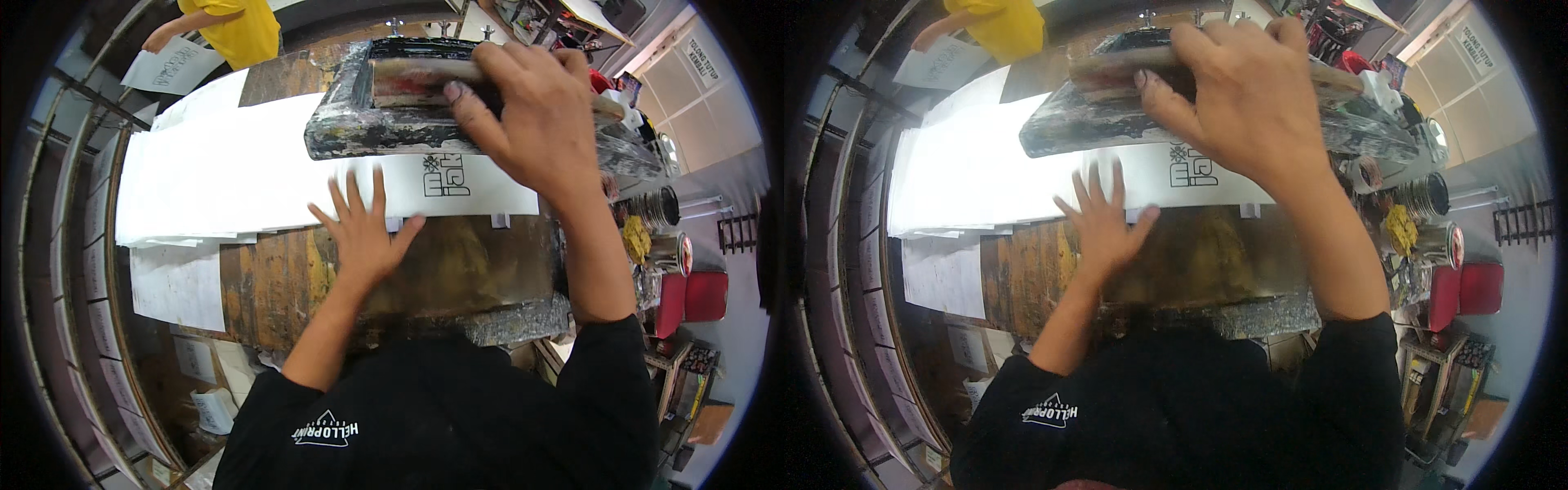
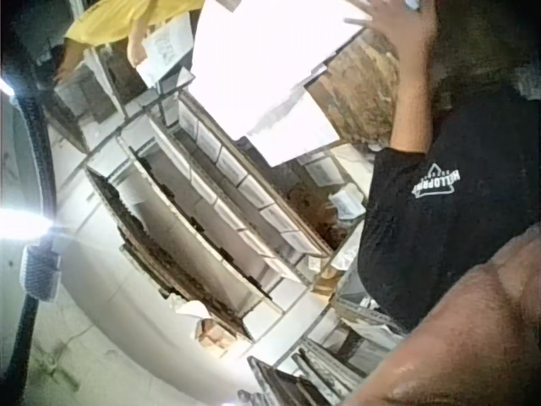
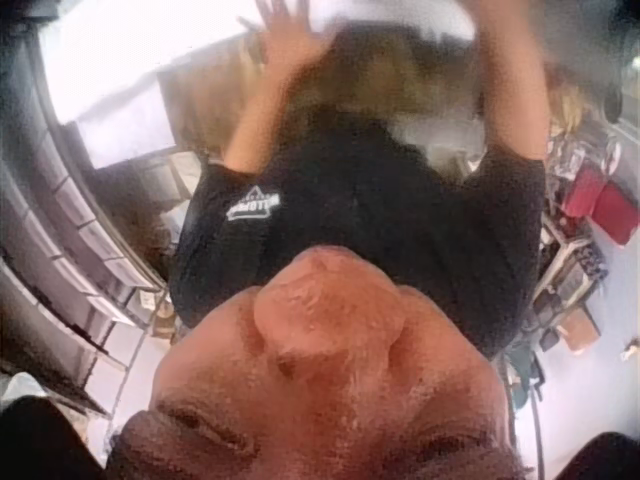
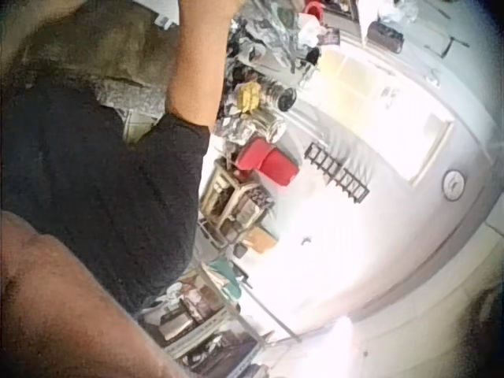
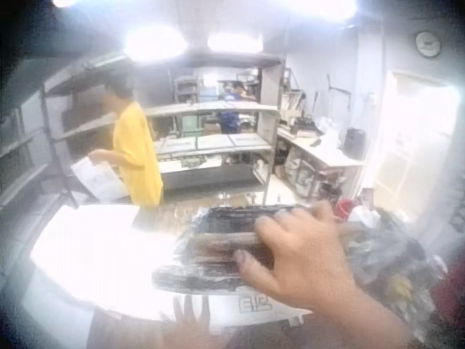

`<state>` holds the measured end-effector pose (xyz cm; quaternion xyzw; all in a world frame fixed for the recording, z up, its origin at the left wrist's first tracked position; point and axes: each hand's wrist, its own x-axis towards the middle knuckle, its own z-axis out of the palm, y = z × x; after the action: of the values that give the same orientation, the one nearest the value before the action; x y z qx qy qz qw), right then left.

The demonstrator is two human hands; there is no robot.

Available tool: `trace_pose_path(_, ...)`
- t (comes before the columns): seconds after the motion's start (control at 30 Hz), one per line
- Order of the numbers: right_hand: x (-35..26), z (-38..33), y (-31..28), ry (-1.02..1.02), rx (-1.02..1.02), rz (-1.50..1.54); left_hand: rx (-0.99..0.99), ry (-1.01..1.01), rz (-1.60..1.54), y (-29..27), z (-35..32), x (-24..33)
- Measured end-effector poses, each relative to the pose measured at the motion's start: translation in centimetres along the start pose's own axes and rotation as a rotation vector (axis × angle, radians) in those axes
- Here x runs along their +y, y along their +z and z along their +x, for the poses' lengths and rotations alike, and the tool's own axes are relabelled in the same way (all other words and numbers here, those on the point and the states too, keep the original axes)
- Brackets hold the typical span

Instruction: The person performs screen printing by placing sheets of paper onto a work surface, lowering a printing frame, and using a squeegee to spread ink across the screen. They repeat the process for multiple sheets, lifting the frame and moving each printed paper aside after applying the ink.

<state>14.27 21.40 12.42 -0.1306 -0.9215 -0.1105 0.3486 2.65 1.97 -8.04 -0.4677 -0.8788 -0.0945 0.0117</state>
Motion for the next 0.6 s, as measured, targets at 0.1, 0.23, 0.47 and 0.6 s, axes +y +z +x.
trace_pose_path(0.1,1.2,1.8,-0.5,0.020,-0.085,-0.048,-0.104,-0.011,0.021,2.2,-1.1,0.0)
trace_pose_path(0.23,1.6,4.2,-0.3,0.032,0.029,0.138,-0.101,0.000,-0.260,2.6,0.2,-0.4)
trace_pose_path(0.47,0.9,7.0,-2.5,0.220,-0.153,0.183,-0.120,-0.089,0.017,1.0,0.6,0.6)
trace_pose_path(0.6,0.0,5.3,-1.6,0.129,0.016,0.045,-0.190,0.010,-0.067,-0.8,0.1,1.5)
